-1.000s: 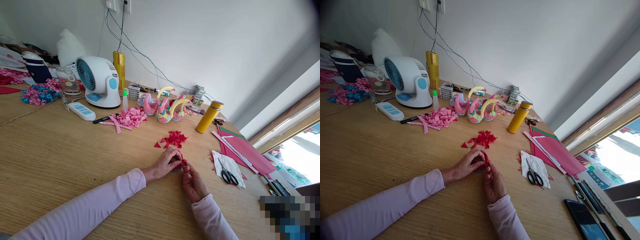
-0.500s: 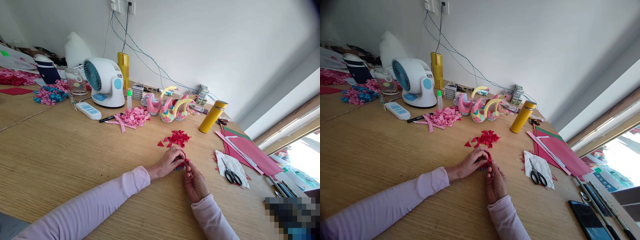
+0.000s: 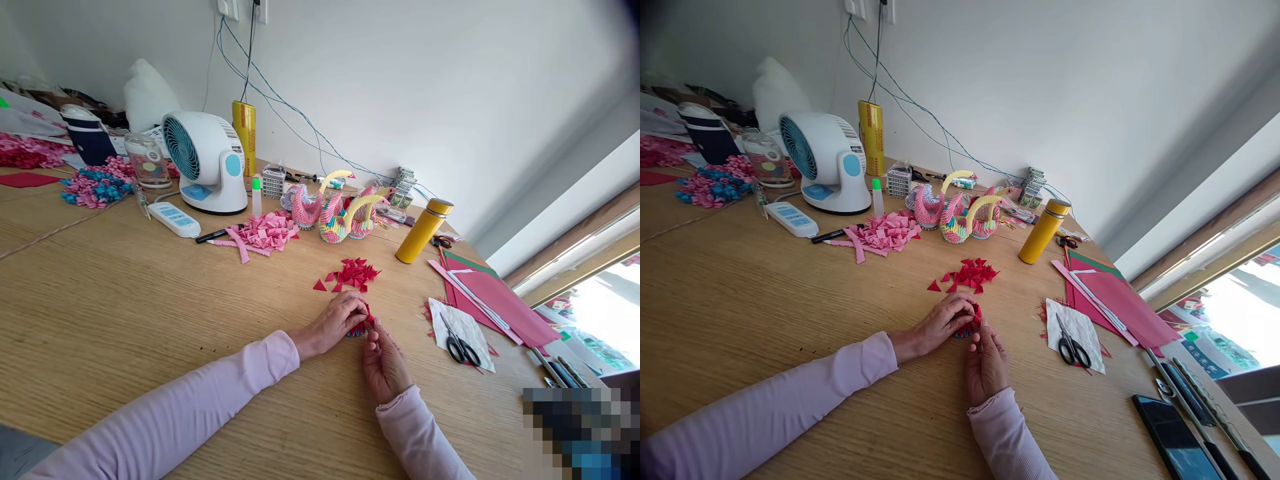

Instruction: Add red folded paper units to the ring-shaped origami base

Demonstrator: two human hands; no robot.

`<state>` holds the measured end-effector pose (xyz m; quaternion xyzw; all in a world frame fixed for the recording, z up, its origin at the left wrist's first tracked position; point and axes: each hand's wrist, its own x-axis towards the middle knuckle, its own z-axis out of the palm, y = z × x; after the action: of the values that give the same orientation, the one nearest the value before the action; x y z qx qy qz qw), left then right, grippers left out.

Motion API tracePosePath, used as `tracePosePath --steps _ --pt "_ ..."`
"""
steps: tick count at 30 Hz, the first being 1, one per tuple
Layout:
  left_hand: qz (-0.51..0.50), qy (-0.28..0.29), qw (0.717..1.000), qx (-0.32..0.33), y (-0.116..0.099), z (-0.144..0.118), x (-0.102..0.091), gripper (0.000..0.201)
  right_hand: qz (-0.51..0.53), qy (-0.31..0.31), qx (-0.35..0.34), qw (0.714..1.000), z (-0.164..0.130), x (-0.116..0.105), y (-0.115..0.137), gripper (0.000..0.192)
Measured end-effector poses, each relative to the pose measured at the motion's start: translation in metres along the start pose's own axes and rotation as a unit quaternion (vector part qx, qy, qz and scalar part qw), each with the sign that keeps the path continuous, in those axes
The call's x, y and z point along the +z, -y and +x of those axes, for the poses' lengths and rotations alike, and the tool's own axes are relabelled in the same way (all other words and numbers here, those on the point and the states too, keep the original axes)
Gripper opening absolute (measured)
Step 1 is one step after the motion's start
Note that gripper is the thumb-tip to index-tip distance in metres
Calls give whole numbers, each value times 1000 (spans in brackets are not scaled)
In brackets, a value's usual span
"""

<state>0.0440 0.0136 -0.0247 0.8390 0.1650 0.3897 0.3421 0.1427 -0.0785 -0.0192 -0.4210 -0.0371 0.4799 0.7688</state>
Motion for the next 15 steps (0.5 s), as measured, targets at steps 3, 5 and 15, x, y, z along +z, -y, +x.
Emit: tracePosePath --steps 3,5,15 --pt "0 -3 1000 1 0 0 0 10 0 9 5 1000 2 -2 -1 12" --pt "-1 -4 1000 1 -1 1 0 9 -6 11 -1 1000 1 -1 -1 14" --pt "-13 -3 1000 -6 -5 0 -3 6 16 -27 -1 1000 -10 8 0 15"
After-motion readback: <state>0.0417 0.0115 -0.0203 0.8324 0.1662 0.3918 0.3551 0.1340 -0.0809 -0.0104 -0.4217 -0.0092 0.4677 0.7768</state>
